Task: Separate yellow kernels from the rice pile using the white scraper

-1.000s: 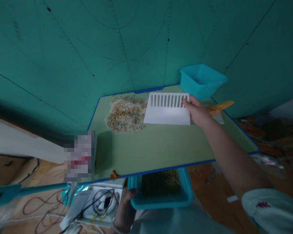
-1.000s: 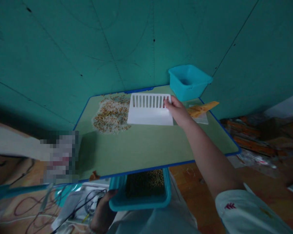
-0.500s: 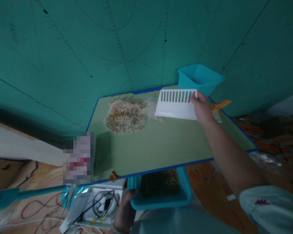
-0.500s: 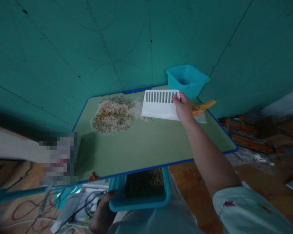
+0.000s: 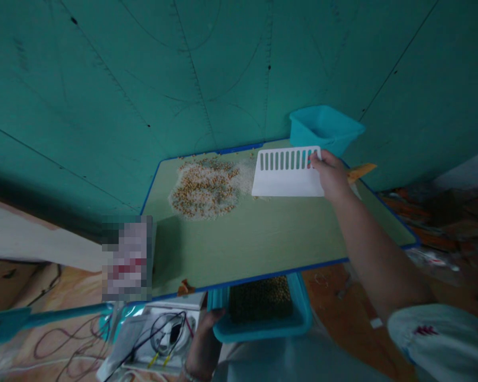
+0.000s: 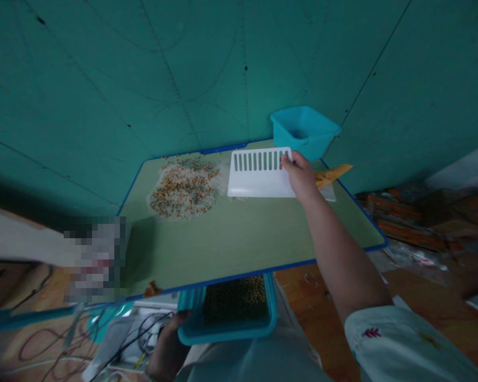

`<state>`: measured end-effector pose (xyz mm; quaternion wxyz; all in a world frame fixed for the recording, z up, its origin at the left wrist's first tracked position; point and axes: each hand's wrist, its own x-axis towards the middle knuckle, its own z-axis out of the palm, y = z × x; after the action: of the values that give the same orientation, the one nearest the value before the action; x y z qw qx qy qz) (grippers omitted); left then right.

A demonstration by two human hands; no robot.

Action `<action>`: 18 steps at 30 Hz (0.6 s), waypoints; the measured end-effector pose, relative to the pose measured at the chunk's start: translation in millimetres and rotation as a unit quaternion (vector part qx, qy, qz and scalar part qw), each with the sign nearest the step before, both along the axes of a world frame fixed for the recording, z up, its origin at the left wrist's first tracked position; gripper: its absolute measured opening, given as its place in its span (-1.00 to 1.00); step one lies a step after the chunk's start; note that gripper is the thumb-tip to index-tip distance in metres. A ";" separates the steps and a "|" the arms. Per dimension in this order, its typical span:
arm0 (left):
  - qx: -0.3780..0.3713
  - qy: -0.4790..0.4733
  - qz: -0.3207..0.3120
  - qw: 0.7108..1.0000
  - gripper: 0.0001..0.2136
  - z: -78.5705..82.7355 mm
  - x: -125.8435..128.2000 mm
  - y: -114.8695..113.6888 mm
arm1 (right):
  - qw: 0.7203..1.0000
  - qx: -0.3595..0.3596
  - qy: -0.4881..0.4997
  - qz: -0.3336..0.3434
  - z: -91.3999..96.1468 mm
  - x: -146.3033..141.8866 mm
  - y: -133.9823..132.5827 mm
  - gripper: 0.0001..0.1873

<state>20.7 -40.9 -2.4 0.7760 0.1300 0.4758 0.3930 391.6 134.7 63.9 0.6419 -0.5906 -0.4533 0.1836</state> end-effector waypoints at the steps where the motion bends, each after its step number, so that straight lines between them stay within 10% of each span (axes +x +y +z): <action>1: 0.004 -0.006 0.001 1.000 -0.67 -0.9 -0.3 -0.3 | 1.000 0.000 0.006 0.001 1.1 -1.5 -0.5 -0.65; 18: -0.023 -0.004 0.004 1.000 -0.74 -3.3 0.2 -0.9 | 0.998 -0.058 0.010 -0.001 5.9 7.1 -4.5 -0.71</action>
<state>20.9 -41.8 -5.7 0.7792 0.1091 0.4821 0.3854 398.6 130.2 69.8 0.6112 -0.6253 -0.4348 0.2154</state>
